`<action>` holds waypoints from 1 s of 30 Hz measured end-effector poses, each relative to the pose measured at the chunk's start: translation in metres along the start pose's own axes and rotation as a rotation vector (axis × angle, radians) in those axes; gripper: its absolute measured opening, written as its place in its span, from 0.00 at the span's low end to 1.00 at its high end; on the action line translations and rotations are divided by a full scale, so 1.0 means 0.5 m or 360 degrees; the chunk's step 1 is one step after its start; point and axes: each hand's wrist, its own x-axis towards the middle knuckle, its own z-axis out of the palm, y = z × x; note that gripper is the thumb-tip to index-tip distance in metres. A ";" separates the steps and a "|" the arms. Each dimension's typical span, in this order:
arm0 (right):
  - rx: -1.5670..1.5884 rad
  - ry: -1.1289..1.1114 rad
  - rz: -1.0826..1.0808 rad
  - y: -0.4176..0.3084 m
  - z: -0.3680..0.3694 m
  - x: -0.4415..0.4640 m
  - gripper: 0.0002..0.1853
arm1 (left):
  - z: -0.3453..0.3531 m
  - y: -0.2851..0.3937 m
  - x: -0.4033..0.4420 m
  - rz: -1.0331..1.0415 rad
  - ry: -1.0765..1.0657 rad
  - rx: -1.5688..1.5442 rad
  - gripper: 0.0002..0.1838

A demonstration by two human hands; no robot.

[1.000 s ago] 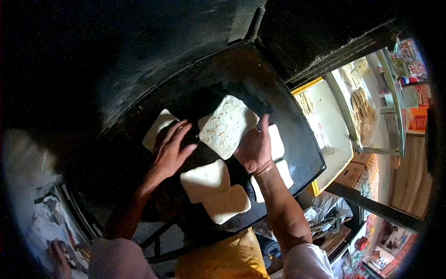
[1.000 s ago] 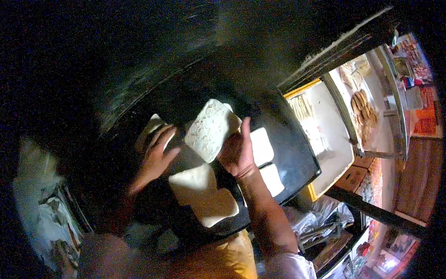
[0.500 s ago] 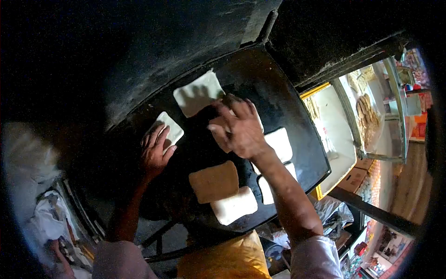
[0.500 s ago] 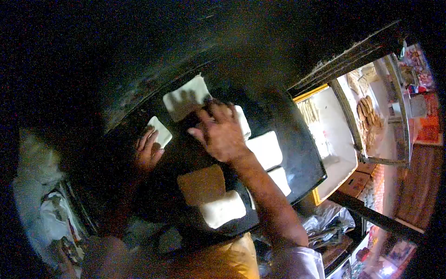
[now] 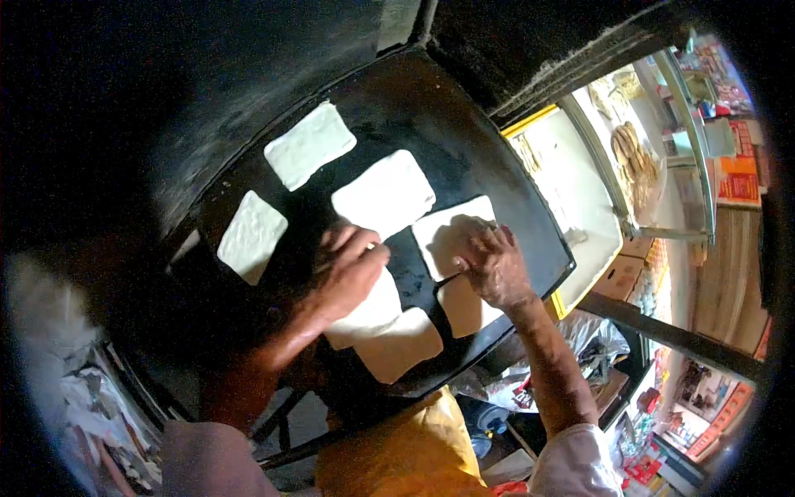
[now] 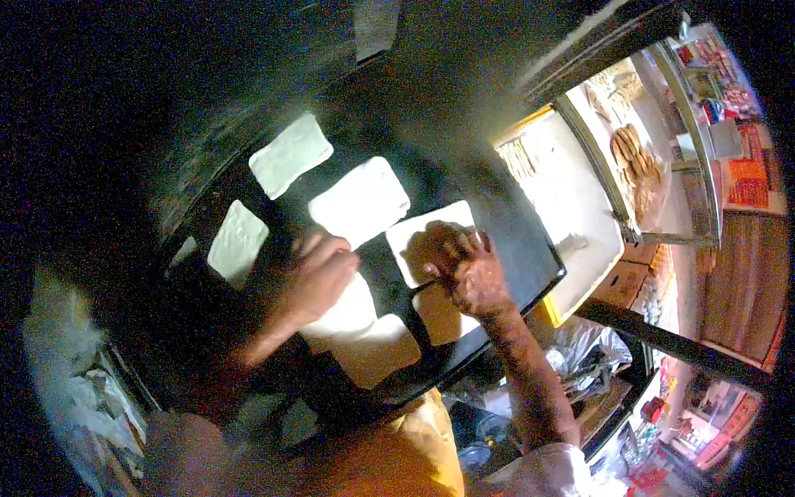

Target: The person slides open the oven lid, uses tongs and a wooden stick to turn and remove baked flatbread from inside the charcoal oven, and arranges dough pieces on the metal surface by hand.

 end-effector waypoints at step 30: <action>0.3345 0.0660 0.1306 -0.039 -0.163 -0.214 0.55 | 0.061 0.243 -0.133 -0.0650 0.0057 -0.0106 0.24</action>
